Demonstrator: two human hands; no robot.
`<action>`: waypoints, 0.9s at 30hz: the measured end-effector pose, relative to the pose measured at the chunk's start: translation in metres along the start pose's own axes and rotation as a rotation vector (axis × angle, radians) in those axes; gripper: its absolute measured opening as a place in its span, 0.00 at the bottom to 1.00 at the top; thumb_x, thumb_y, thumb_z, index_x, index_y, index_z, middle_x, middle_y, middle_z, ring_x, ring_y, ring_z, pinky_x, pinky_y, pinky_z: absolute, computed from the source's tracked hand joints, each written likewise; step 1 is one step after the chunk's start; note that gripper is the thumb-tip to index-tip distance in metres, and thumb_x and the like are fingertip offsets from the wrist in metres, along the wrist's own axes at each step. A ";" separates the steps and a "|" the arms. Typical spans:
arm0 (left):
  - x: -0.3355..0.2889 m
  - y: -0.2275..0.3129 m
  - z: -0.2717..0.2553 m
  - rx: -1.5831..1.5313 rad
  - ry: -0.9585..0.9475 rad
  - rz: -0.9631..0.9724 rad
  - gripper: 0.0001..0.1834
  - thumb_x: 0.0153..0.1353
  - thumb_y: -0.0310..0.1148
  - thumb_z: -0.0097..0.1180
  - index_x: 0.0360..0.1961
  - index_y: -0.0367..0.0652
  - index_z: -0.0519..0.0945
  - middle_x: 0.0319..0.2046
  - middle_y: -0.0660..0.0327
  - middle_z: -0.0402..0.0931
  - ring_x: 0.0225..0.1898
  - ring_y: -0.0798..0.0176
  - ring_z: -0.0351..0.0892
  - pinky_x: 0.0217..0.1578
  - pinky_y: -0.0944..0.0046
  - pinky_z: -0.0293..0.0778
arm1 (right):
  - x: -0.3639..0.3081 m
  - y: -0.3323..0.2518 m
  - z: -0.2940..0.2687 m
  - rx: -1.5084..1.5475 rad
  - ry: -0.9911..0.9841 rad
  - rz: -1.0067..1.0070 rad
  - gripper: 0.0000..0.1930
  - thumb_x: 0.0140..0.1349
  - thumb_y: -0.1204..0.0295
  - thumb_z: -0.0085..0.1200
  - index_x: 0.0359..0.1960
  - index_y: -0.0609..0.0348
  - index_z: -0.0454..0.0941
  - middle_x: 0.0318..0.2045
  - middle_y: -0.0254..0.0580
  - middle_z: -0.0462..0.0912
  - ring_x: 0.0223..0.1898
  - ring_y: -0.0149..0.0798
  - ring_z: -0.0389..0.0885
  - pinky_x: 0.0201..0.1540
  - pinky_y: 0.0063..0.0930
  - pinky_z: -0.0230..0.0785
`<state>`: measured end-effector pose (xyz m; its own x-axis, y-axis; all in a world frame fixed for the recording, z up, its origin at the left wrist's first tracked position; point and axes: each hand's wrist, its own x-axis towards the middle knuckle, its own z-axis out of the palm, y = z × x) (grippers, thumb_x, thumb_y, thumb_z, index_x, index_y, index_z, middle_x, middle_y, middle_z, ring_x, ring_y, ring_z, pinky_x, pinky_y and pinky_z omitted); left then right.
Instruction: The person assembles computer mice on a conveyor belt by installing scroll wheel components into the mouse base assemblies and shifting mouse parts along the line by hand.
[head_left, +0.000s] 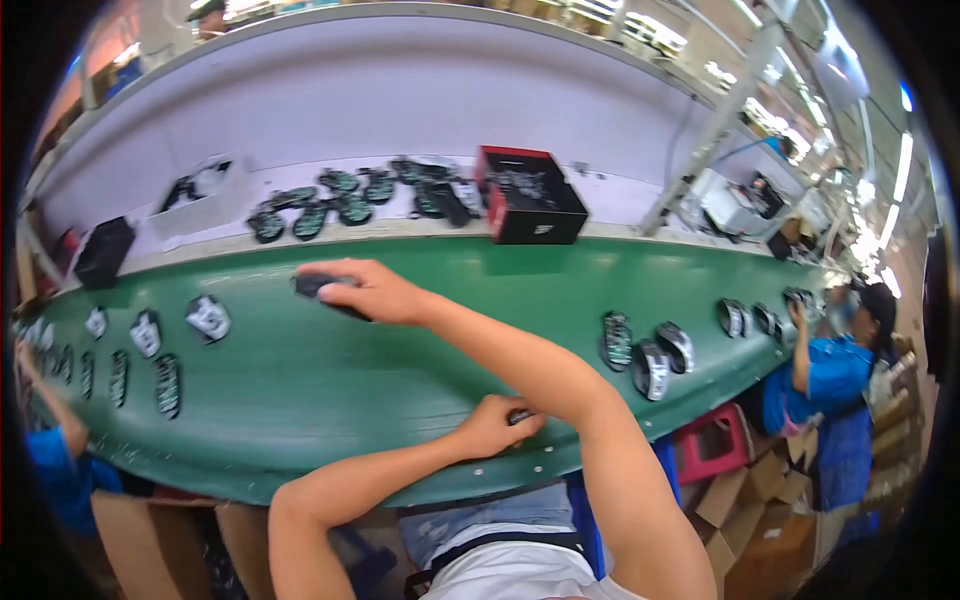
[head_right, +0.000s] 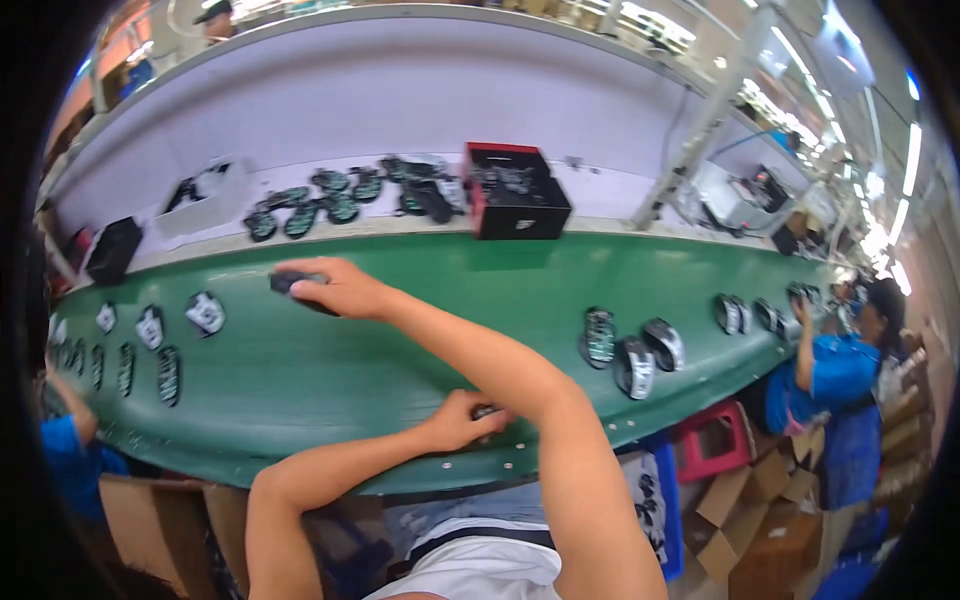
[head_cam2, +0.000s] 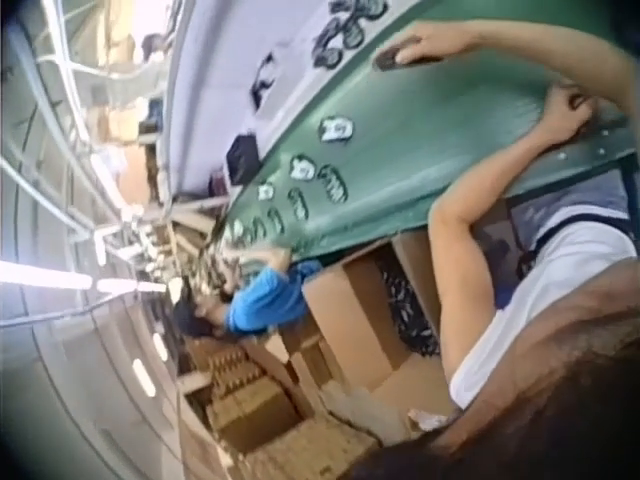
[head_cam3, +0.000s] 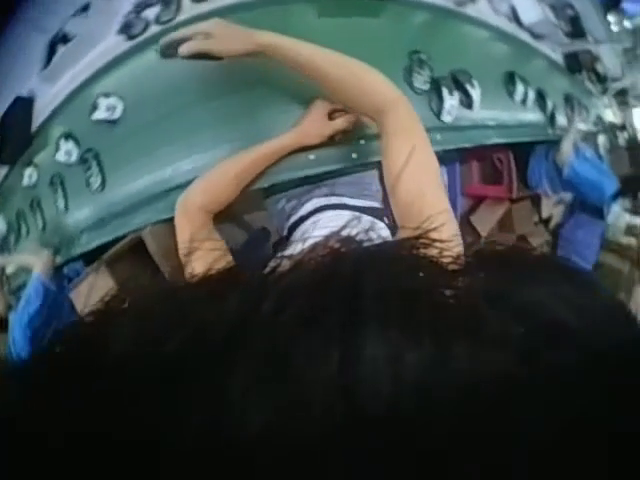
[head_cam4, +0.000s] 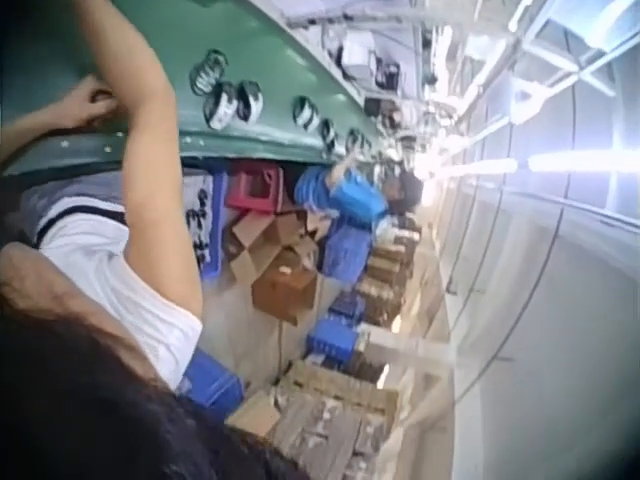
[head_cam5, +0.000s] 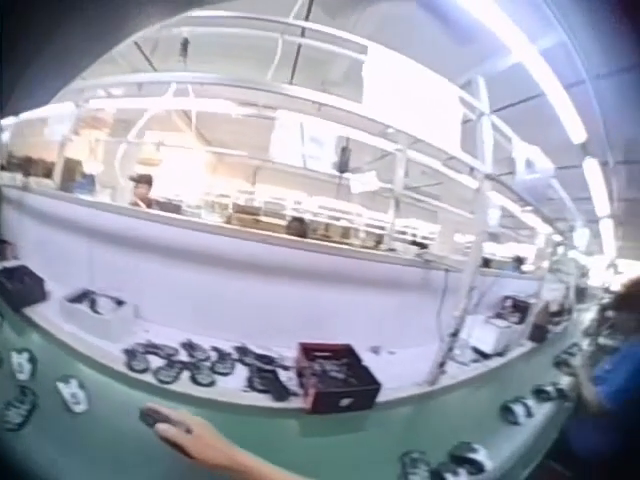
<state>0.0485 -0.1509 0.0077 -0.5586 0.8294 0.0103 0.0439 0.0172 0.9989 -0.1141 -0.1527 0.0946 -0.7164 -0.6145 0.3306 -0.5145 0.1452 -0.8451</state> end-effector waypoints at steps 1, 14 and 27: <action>0.002 0.000 -0.002 -0.020 -0.033 0.027 0.12 0.68 0.38 0.59 0.41 0.38 0.83 0.25 0.66 0.80 0.23 0.74 0.76 0.27 0.68 0.73 | -0.033 -0.018 -0.023 0.124 0.108 0.015 0.27 0.68 0.58 0.54 0.66 0.51 0.72 0.57 0.43 0.79 0.57 0.39 0.75 0.63 0.33 0.65; 0.004 -0.002 0.002 0.029 -0.059 0.069 0.13 0.63 0.40 0.61 0.38 0.39 0.86 0.32 0.55 0.86 0.33 0.59 0.84 0.38 0.61 0.77 | -0.353 -0.007 -0.130 -0.487 1.148 0.669 0.23 0.72 0.66 0.48 0.65 0.61 0.70 0.58 0.55 0.76 0.57 0.48 0.75 0.61 0.37 0.66; 0.008 -0.004 0.005 0.063 -0.041 0.244 0.12 0.63 0.37 0.61 0.34 0.38 0.84 0.30 0.55 0.85 0.32 0.56 0.84 0.38 0.59 0.77 | -0.349 -0.001 -0.091 -1.046 0.747 0.673 0.26 0.65 0.65 0.55 0.65 0.52 0.71 0.57 0.62 0.69 0.54 0.62 0.72 0.58 0.50 0.67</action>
<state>0.0481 -0.1418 0.0035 -0.4915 0.8351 0.2472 0.2252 -0.1523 0.9623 0.0936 0.1322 0.0185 -0.8618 0.2900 0.4161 0.1445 0.9268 -0.3466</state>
